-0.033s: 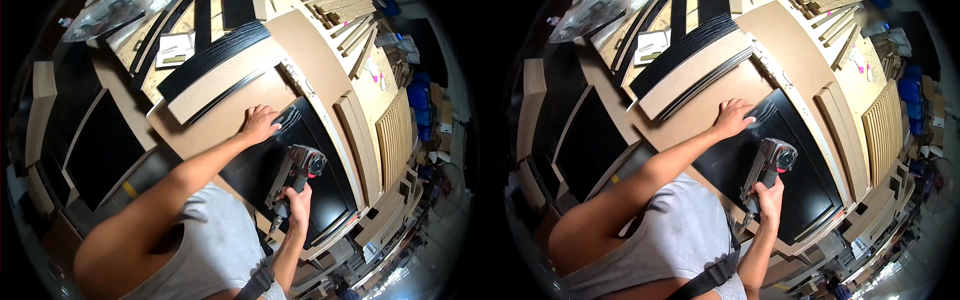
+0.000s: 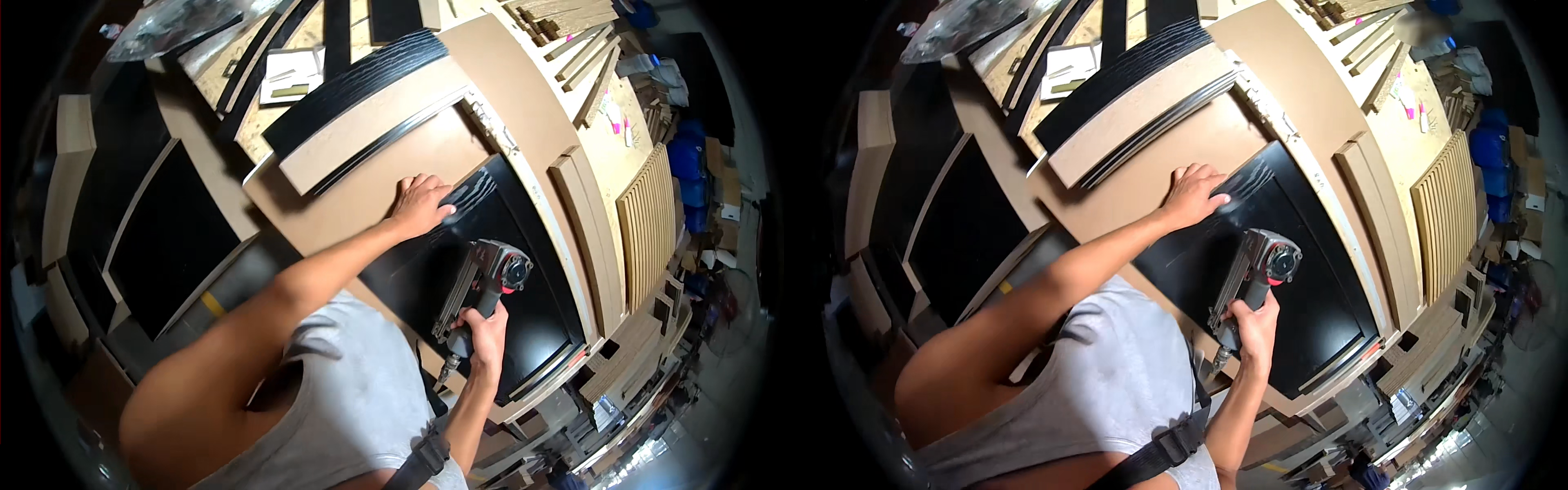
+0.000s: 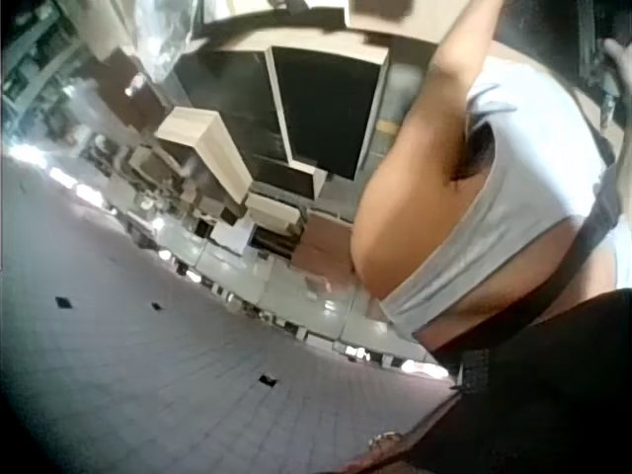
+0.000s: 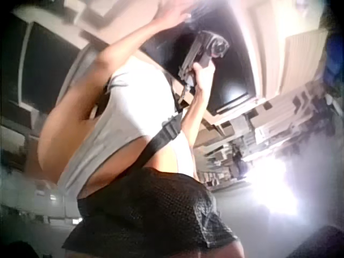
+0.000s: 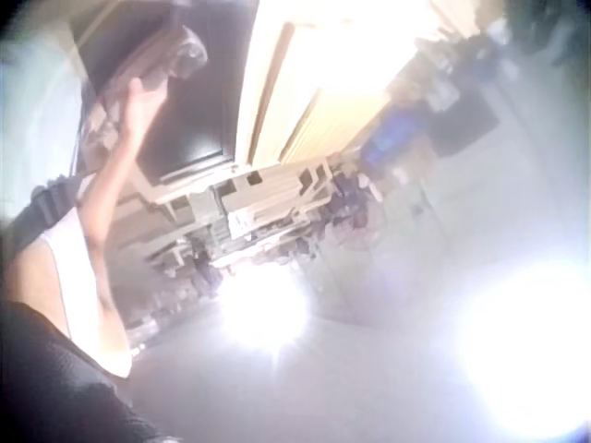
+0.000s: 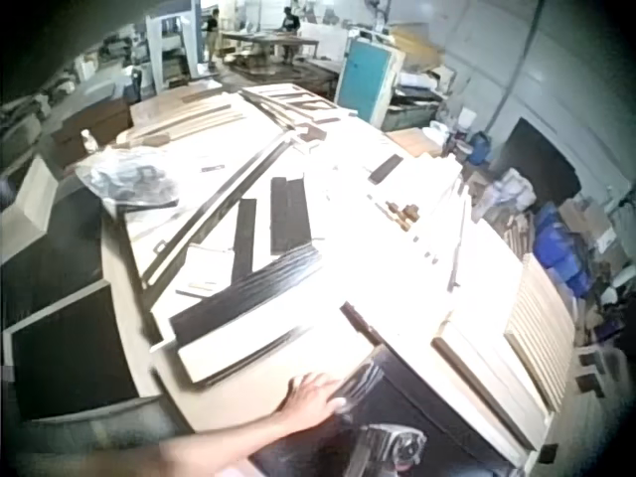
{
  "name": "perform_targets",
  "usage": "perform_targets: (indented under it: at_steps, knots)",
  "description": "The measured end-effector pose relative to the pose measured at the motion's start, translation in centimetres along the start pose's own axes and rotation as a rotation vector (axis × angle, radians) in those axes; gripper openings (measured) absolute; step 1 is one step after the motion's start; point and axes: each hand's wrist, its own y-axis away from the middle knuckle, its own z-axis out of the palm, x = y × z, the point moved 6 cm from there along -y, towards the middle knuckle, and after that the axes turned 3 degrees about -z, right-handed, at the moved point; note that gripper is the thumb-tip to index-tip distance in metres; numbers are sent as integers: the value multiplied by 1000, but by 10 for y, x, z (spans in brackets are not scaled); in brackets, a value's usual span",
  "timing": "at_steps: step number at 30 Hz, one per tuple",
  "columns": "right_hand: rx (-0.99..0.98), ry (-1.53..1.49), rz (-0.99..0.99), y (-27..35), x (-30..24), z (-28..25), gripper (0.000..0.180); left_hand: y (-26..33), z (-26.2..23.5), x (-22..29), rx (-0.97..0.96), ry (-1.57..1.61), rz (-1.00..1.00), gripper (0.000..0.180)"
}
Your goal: The person aligns wooden strips along the edges of a panel and fastens them using a nail gun. The person then carries the assembled panel over to a stack and repeats the process on another panel.
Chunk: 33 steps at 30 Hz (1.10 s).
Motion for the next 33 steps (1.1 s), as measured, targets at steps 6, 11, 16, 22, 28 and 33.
perform_targets:
  at_steps: [6,11,16,22,28,33]
  knots:
    - [40,19,3,48,47,0,39,130,-39,-28,-16,12,-85,38]
    - [35,8,33,61,62,2,34,165,-49,-35,151,70,-213,30]
    - [4,80,17,67,58,11,34,173,-46,-43,233,104,-255,20]
    - [-19,67,-42,58,41,18,35,170,-45,-42,207,124,-281,19]
    - [-112,46,-86,13,7,34,35,168,-44,-46,157,116,-290,18]
    - [-164,68,-103,-12,-15,44,34,167,-44,-48,110,115,-316,18]
